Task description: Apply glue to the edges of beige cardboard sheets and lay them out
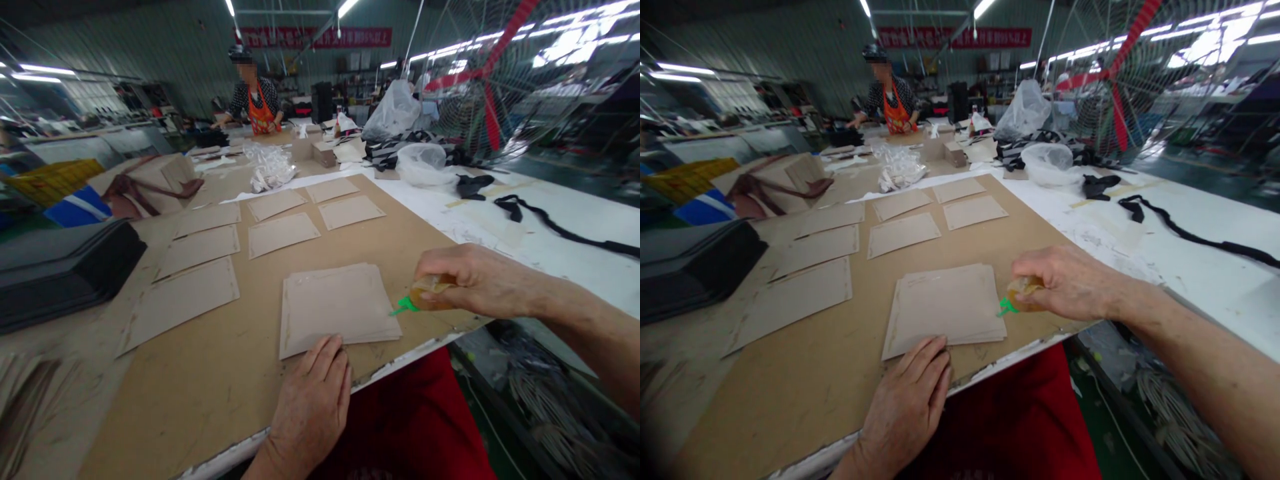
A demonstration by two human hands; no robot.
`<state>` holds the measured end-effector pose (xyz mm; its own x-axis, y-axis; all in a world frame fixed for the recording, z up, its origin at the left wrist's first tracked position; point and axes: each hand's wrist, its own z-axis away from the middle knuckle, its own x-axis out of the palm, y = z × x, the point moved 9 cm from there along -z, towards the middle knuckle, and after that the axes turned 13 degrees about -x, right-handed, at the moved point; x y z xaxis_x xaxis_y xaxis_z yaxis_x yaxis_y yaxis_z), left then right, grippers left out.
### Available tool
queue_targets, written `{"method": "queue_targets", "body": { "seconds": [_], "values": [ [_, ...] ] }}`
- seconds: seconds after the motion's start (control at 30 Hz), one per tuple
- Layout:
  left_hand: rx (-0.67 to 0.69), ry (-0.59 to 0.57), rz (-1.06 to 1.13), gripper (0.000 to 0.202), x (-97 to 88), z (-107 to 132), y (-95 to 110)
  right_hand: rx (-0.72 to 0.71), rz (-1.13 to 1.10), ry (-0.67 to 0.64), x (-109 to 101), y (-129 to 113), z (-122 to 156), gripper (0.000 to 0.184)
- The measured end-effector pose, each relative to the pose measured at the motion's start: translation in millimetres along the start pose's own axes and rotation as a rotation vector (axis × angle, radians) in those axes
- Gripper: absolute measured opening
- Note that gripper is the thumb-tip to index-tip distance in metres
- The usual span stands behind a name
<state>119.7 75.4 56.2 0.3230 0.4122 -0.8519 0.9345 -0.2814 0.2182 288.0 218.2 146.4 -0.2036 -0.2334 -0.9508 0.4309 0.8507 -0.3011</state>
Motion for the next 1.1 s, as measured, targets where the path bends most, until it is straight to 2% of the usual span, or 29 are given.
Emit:
{"method": "queue_targets", "body": {
  "seconds": [0.1,0.3,0.53,0.73,0.83,1.1],
  "values": [
    [0.0,-0.004,-0.007,0.025,-0.4,0,0,0.008,0.037,0.043,-1,0,2,0.027],
    [0.002,0.005,0.001,0.024,-0.2,1,0,-0.032,-0.047,-0.02,2,-10,10,0.026],
    [-0.019,-0.013,0.006,0.023,1.9,0,-2,-0.025,0.104,0.112,1,10,-4,0.026],
    [-0.029,-0.032,0.007,0.023,3.9,1,-4,-0.044,-0.037,0.011,4,-5,12,0.03],
    [-0.043,-0.05,0.001,0.023,5.2,1,-4,-0.038,-0.063,0.028,3,-10,20,0.03],
    [-0.071,-0.065,-0.005,0.02,3.2,0,-4,-0.017,-0.126,0.054,10,-2,27,0.031]
  ]
}}
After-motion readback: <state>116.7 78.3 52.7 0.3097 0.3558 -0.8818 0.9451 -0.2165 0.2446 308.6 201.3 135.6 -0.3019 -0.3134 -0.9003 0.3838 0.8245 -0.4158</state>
